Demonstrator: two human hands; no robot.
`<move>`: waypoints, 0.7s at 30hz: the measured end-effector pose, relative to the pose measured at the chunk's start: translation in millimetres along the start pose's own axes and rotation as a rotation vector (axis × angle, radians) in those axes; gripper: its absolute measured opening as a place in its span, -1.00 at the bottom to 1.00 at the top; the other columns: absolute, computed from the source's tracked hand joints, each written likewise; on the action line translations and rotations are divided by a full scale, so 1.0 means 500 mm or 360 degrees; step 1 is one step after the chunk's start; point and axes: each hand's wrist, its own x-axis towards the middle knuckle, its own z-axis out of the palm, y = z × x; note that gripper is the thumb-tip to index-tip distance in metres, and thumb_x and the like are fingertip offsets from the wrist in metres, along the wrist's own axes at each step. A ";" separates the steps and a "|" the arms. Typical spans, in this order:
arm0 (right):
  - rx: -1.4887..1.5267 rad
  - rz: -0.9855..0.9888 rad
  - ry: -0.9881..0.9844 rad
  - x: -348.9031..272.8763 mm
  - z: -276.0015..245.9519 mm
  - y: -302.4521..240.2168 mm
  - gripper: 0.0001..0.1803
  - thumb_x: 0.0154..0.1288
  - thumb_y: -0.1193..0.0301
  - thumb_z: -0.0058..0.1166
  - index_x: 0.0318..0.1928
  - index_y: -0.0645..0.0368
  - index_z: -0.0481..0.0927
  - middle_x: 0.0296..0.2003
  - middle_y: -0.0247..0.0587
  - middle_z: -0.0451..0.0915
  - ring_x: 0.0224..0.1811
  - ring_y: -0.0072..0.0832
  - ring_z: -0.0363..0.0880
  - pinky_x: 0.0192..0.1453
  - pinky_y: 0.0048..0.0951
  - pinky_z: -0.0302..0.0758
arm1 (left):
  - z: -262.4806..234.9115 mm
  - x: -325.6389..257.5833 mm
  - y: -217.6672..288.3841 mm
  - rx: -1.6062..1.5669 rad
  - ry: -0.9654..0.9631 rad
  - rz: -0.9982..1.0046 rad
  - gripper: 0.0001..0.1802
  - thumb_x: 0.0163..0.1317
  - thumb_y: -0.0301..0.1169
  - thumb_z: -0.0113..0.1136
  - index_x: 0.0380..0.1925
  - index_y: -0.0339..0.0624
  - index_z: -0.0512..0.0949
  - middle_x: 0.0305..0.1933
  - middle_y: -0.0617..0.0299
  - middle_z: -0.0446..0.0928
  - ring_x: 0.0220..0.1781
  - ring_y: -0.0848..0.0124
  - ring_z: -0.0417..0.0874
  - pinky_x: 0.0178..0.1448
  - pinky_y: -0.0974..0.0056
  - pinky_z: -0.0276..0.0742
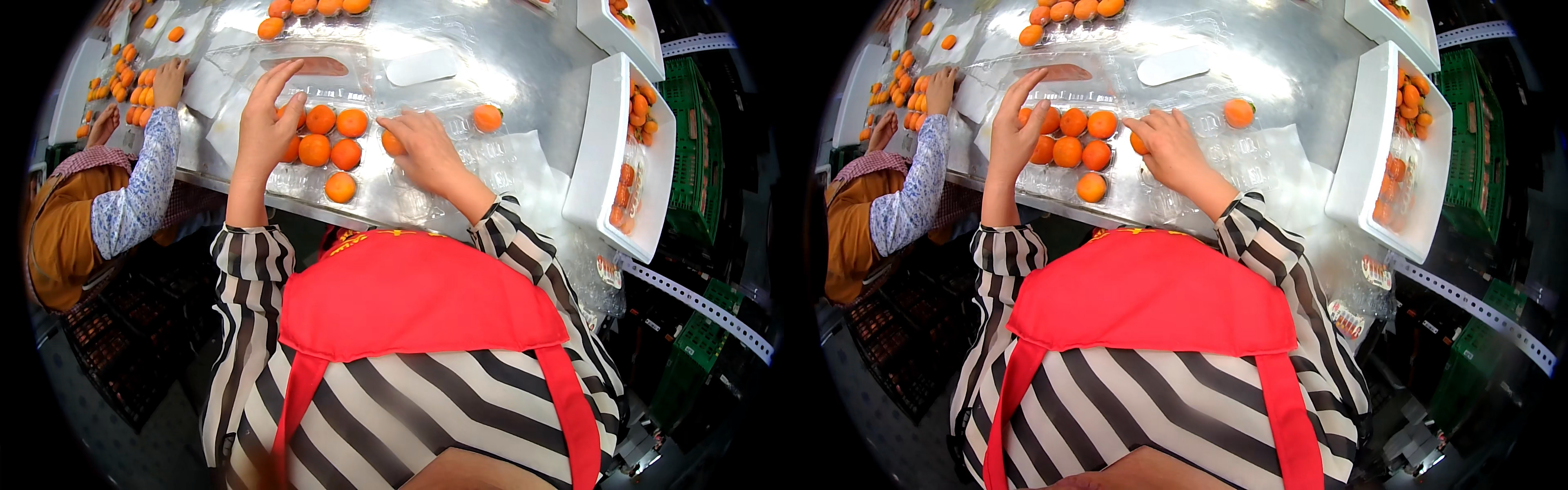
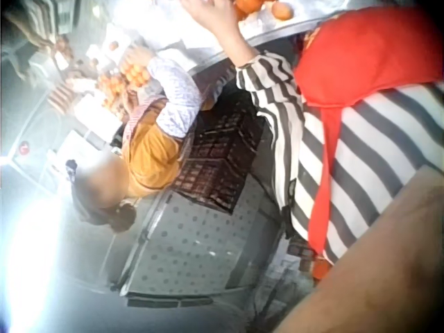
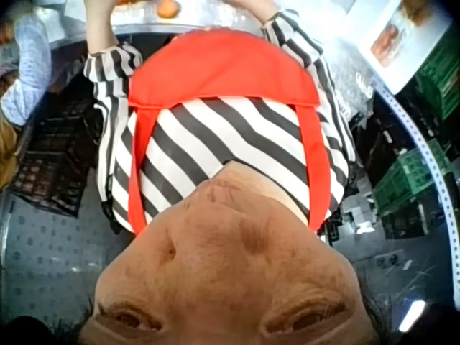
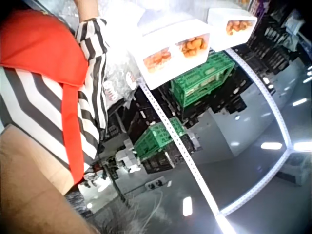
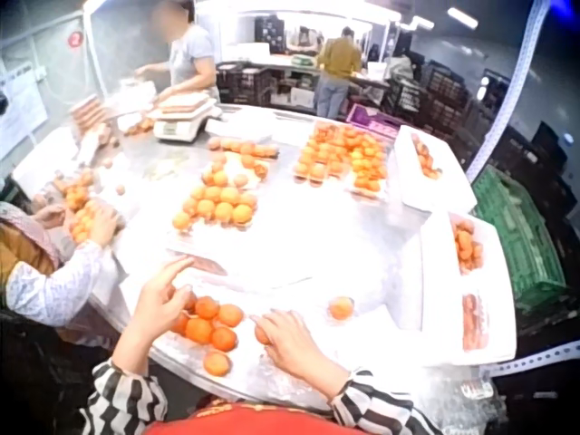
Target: The person sorts oranges on a metal workstation, picking them from a larger pile and placing them into plastic trays and a larger white bin.
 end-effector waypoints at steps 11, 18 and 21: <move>0.0538 0.0024 0.0201 0.000 -0.062 -0.054 -0.30 0.07 0.58 0.25 0.29 0.03 0.44 0.04 -0.13 0.46 0.09 -0.17 0.48 0.20 -0.30 0.47 | 0.002 -0.010 -0.009 -0.0209 -0.0002 -0.0122 -0.51 0.28 -0.49 0.15 0.25 -0.17 0.48 0.24 0.04 0.53 0.30 0.18 0.52 0.36 0.20 0.38; 0.0655 -0.0137 0.0389 0.002 -0.084 -0.112 -0.33 0.08 0.58 0.28 0.27 0.06 0.47 0.13 -0.13 0.45 0.17 -0.20 0.48 0.23 -0.31 0.46 | -0.008 -0.014 -0.006 -0.0321 -0.0078 -0.0128 -0.44 0.31 -0.50 0.11 0.34 -0.16 0.40 0.32 0.08 0.47 0.38 0.27 0.44 0.45 0.21 0.26; 0.0733 -0.0123 0.0407 0.011 -0.079 -0.138 -0.32 0.08 0.58 0.29 0.27 0.10 0.46 0.14 -0.15 0.45 0.20 -0.25 0.48 0.26 -0.32 0.46 | -0.016 -0.018 -0.005 -0.0365 -0.0052 -0.0139 -0.45 0.27 -0.52 0.11 0.30 -0.14 0.43 0.26 0.02 0.51 0.32 0.16 0.50 0.39 0.20 0.35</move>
